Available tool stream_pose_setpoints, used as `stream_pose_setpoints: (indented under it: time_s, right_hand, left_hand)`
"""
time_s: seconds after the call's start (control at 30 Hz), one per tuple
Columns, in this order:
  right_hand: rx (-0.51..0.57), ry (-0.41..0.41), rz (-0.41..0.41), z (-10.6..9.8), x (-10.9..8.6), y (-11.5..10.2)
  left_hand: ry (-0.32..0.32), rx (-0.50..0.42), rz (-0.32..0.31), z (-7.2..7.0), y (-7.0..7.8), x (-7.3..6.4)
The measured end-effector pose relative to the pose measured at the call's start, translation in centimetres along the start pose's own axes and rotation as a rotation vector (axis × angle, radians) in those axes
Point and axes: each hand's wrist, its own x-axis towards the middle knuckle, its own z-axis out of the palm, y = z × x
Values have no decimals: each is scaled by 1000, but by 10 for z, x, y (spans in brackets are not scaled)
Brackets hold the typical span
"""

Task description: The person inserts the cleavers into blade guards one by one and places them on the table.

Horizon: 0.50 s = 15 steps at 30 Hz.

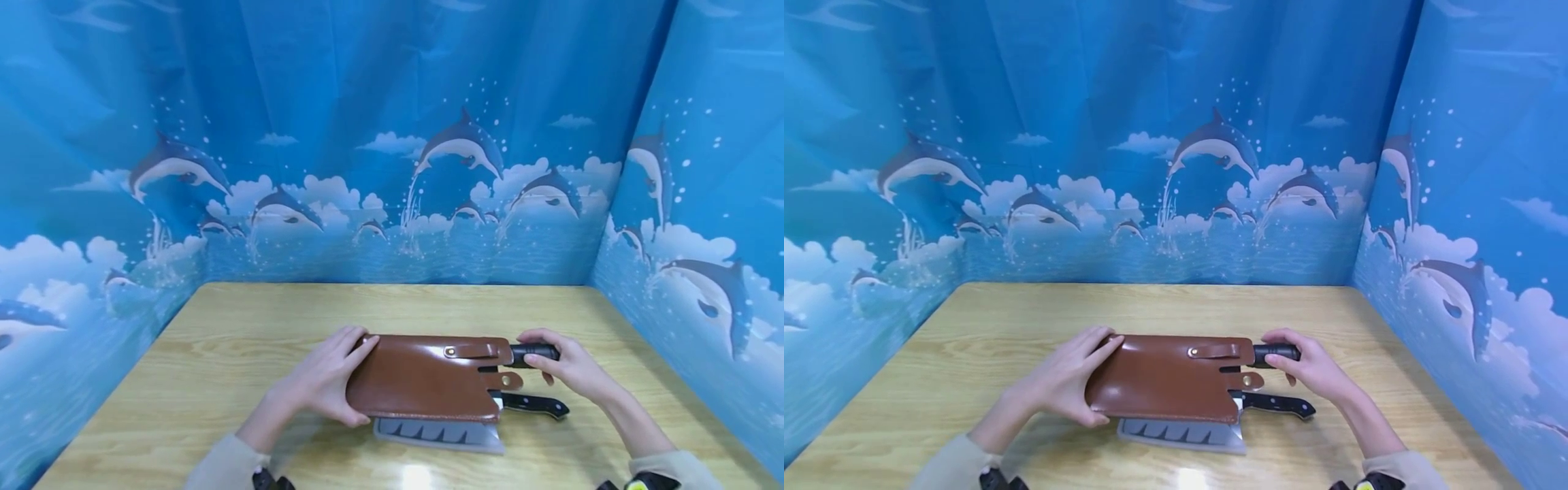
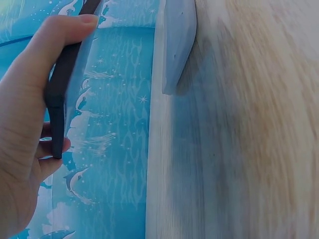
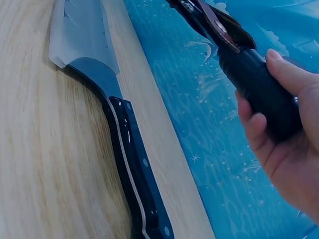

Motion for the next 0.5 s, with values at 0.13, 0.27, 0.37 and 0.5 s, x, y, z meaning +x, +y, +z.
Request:
stream_pose_setpoints:
  time_s: [0.13, 0.27, 0.37, 0.5]
  right_hand:
    - [2, -12, -4, 0, -1, -3]
    - [22, -34, -17, 2, 0, -7]
    - [7, -31, -6, 3, 1, -8]
    - [-14, -32, 28, 2, -1, -9]
  left_hand:
    - [-5, -7, -1, 1, 0, 1]
    - [-7, -10, -7, 2, 1, 3]
    - [-20, -13, -15, 2, 3, 5]
    - [-52, -17, -22, 1, 6, 8]
